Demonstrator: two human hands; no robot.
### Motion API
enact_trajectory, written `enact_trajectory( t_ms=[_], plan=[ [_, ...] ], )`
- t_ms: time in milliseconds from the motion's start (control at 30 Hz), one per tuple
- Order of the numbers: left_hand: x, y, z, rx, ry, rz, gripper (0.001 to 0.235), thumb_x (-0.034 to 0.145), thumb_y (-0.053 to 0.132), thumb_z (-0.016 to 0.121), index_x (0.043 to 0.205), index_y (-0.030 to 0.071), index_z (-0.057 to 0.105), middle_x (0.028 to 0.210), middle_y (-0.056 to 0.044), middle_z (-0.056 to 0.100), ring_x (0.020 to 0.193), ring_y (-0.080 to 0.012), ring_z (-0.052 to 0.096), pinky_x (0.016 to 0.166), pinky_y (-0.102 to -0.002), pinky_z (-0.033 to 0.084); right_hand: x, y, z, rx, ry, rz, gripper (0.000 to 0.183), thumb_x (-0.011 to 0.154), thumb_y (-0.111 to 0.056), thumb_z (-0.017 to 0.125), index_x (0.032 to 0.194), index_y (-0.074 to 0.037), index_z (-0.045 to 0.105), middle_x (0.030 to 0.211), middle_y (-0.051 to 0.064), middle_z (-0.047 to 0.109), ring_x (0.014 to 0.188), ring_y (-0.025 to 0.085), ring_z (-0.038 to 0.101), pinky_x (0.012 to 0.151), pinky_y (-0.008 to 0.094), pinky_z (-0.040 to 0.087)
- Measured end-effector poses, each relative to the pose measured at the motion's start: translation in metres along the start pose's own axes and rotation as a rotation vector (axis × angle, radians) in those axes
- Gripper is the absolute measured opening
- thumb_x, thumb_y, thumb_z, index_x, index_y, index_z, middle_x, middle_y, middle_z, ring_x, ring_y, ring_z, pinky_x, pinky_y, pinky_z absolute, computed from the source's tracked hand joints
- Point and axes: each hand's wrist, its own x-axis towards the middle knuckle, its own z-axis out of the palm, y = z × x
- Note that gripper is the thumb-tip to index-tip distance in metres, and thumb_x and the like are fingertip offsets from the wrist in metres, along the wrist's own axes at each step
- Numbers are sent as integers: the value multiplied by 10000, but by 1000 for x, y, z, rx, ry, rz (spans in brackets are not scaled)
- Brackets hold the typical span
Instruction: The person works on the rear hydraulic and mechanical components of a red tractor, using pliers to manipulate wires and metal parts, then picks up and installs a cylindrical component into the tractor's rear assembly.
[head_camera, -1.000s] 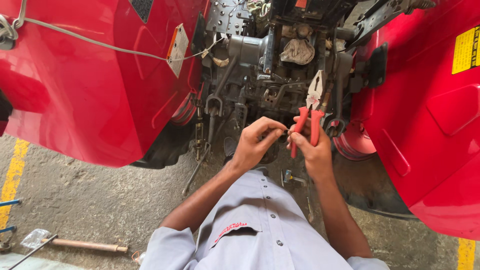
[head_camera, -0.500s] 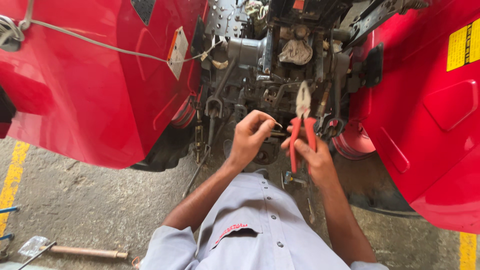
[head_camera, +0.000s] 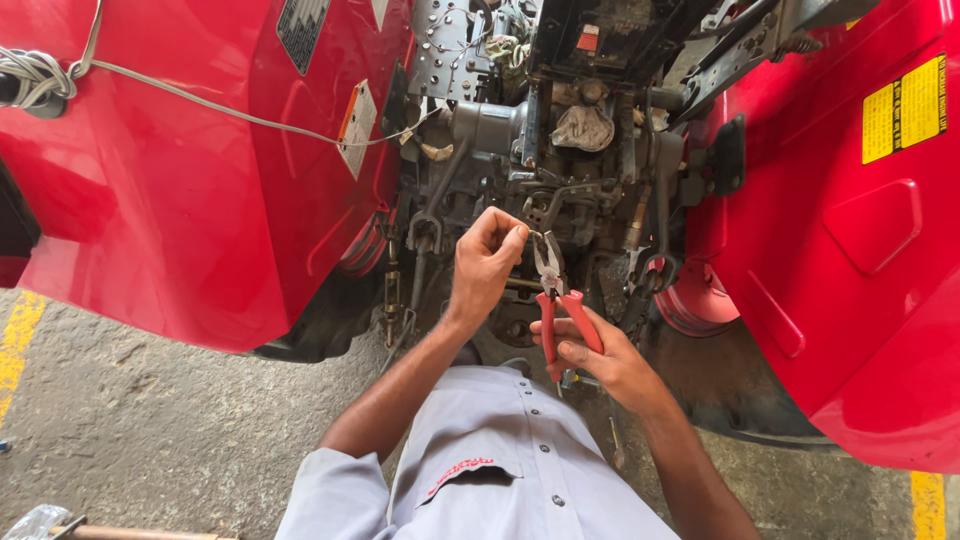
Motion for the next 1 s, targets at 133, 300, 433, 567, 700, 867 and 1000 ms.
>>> enact_trajectory(
  t_ms=[133,300,433,567,700,867,1000],
  plan=[
    [0,2,1,42,10,39,171,1016,165,655,912,35,612,717,80,554,654,5,502,572,-197,423,0,8,-3,-45,65,43,536,944,-177,642,1431,-1,501,1200,162,687,867,176,669,720,338,588],
    [0,5,-1,66,-5,24,167,999,141,650,886,28,602,699,82,504,625,4,417,529,-211,337,-2,17,-10,-123,104,60,436,939,-223,639,1313,-5,581,1072,122,701,857,143,671,660,304,559],
    [1,6,-2,116,-13,58,165,986,126,652,874,18,596,702,82,493,629,3,408,532,-216,336,-3,22,-12,-101,59,26,435,993,-230,645,1334,30,577,1054,143,692,865,181,640,728,308,537],
    [-1,8,-3,128,-30,44,146,981,123,650,888,17,612,697,78,495,624,0,412,528,-219,337,-7,15,-11,35,-7,5,566,969,-234,648,1457,0,481,1099,125,661,988,187,655,860,320,575],
    [-2,6,-2,148,-29,60,140,982,120,648,896,12,623,711,73,511,633,-2,427,533,-220,355,-8,11,-7,292,-40,134,675,906,-211,654,1512,-37,412,1078,113,626,932,180,636,741,374,592],
    [-2,1,2,156,-30,56,149,990,131,645,902,13,626,714,65,532,629,-5,445,531,-219,375,-8,15,0,369,-47,145,662,927,-192,648,1524,-52,396,1007,100,584,817,176,602,640,329,537],
    [2,-2,4,133,-37,32,152,997,138,640,909,16,625,706,59,542,623,-7,460,528,-219,382,-5,22,2,406,-65,107,540,963,-213,654,1419,-14,442,977,89,552,795,156,574,597,309,507]
  ],
)
